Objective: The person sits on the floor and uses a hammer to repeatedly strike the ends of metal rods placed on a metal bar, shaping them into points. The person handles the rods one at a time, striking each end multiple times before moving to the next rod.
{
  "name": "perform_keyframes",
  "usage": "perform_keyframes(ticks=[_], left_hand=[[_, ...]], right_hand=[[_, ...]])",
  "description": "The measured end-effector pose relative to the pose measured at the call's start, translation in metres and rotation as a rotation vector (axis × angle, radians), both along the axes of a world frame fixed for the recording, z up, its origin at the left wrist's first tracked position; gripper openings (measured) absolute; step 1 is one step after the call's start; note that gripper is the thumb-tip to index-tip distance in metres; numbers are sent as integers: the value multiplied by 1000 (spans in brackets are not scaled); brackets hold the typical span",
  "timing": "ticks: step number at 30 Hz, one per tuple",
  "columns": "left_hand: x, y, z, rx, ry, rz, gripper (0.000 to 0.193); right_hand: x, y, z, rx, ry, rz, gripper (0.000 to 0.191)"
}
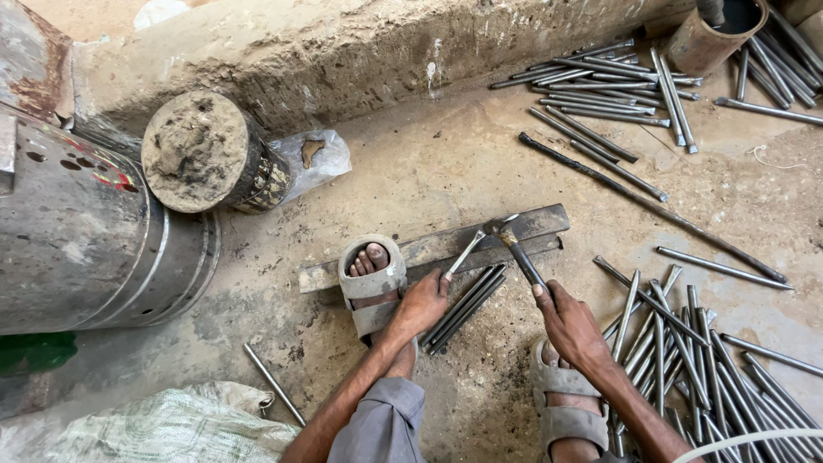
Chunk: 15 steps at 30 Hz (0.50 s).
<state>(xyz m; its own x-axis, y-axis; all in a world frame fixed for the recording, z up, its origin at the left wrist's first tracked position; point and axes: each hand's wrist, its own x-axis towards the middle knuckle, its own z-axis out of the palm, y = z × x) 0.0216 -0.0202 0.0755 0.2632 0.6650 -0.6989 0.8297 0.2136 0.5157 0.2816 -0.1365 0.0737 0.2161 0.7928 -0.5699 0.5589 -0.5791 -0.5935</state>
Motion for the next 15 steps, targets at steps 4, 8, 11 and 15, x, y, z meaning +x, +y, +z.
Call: perform_keyframes(ticks=[4,8,11,15], left_hand=[[-1,2,-5,75,-49,-47,59],[-3,3,-18,84,-61,-54,58],[-4,3,-27,83,-62,-54,58],[-4,3,-29,141,-61,-94,59]], right_hand=[[1,6,-9,-8,-46,54,60],[5,5,-17,-5,-90,77,62],[5,5,-21,-2,-107,86,63],[1,10,-16,-6,-116,83,64]])
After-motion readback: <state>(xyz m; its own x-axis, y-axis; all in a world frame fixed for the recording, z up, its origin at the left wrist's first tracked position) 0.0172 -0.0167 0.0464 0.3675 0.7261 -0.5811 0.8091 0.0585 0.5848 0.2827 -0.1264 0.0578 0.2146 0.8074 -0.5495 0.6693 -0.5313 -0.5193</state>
